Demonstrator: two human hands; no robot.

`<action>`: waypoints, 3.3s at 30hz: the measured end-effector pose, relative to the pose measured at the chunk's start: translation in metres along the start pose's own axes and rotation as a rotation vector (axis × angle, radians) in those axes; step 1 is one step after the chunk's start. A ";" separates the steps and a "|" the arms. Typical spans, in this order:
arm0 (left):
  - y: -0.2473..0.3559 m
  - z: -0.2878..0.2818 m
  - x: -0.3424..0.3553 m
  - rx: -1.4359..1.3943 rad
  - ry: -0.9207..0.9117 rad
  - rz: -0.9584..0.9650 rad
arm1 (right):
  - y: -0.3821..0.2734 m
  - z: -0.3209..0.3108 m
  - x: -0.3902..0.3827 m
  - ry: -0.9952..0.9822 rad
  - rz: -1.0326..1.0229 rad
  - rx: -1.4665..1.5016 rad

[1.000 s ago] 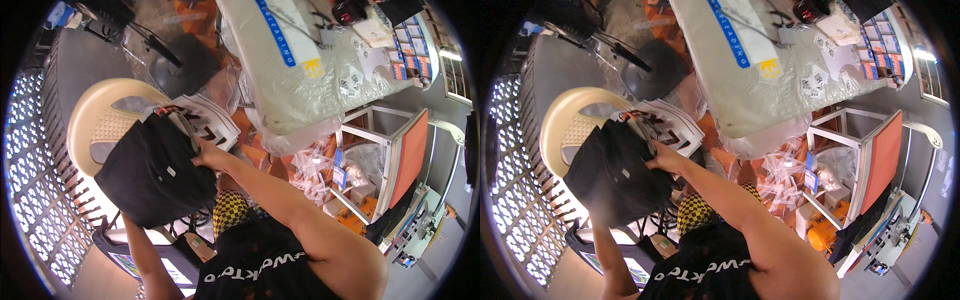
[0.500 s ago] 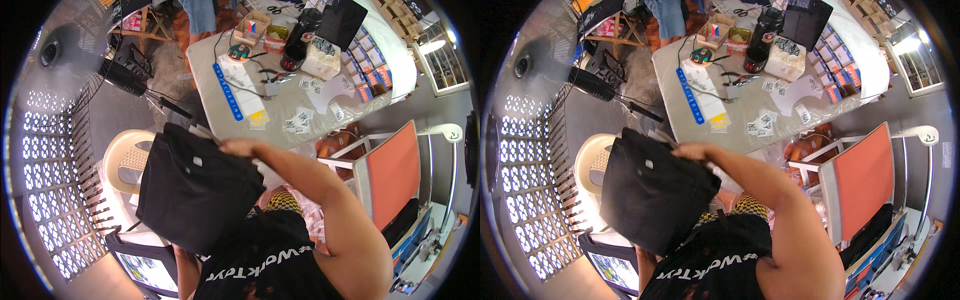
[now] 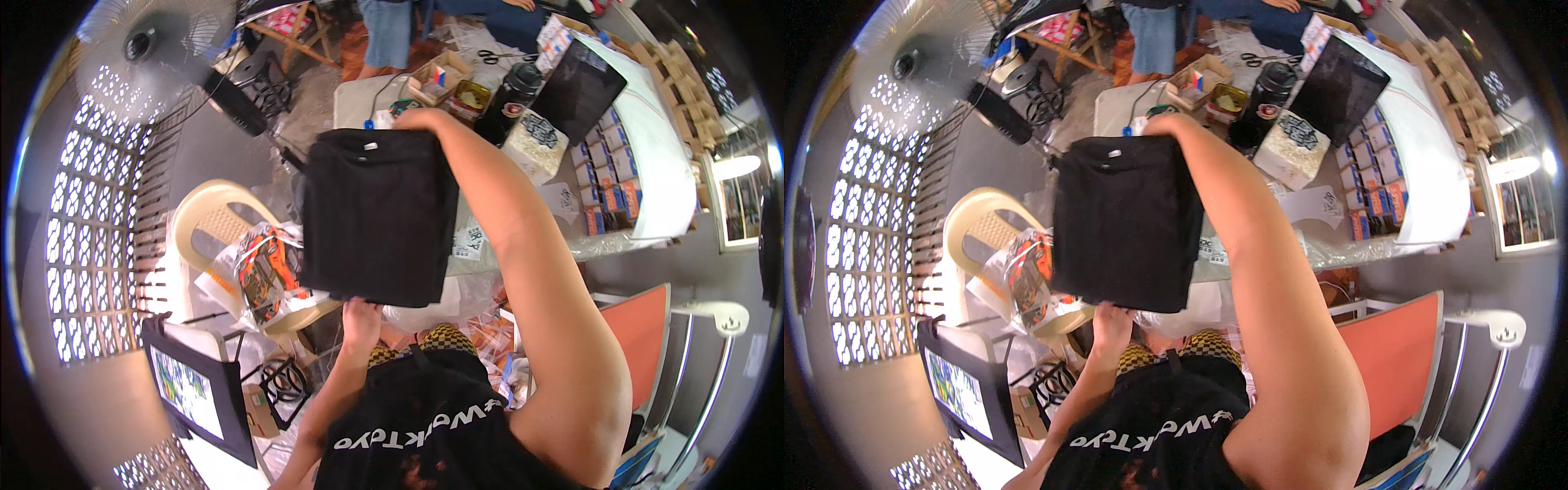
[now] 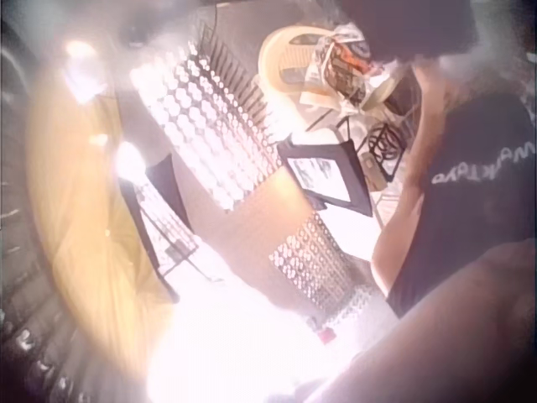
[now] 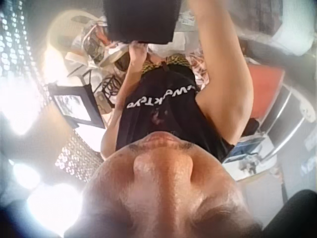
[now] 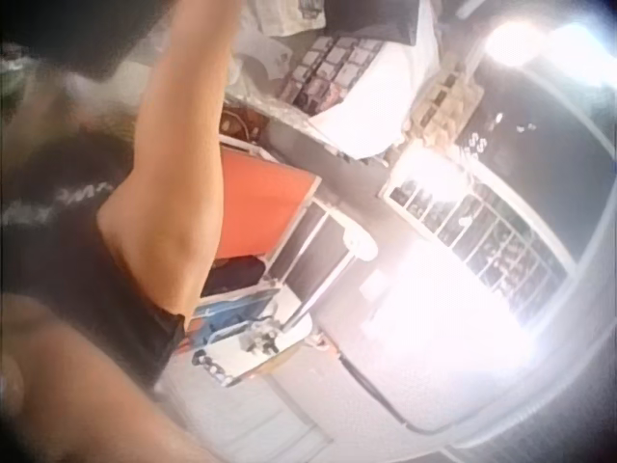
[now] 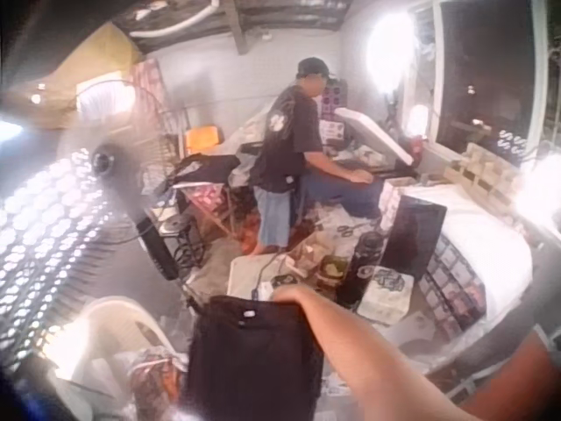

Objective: The person trims a vinyl car decal with shears, positions it onto a black t-shirt, and presses the shirt with a heat press machine before repeating the process with a different decal.

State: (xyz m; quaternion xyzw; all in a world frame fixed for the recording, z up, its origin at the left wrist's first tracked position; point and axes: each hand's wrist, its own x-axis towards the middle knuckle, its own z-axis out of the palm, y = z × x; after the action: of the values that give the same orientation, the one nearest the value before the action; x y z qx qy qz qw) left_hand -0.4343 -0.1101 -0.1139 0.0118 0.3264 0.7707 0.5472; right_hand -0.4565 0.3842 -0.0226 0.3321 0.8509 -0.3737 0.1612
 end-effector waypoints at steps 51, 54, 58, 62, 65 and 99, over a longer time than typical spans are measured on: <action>0.025 0.219 0.127 2.327 -0.481 0.699 | 0.229 -0.185 -0.327 1.140 0.607 -0.356; 0.023 0.219 0.128 2.322 -0.482 0.722 | 0.223 -0.191 -0.330 1.094 0.639 -0.398; 0.025 0.214 0.126 2.309 -0.479 0.745 | 0.201 -0.135 -0.304 1.539 0.246 -0.325; 0.031 0.220 0.133 2.310 -0.510 0.738 | 0.148 0.037 -0.269 1.170 -0.196 0.180; 0.041 0.208 0.134 2.226 -0.567 0.799 | 0.082 0.164 -0.276 0.780 -0.186 0.489; 0.060 0.321 -0.245 0.262 -2.043 0.265 | -0.192 0.446 -0.762 2.171 -0.631 0.710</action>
State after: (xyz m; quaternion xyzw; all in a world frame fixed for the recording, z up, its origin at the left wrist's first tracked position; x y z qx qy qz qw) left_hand -0.2654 -0.1726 0.2530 0.7546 -0.2159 0.4059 0.4682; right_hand -0.0225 -0.3817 0.1787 0.2770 0.4353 -0.1345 -0.8460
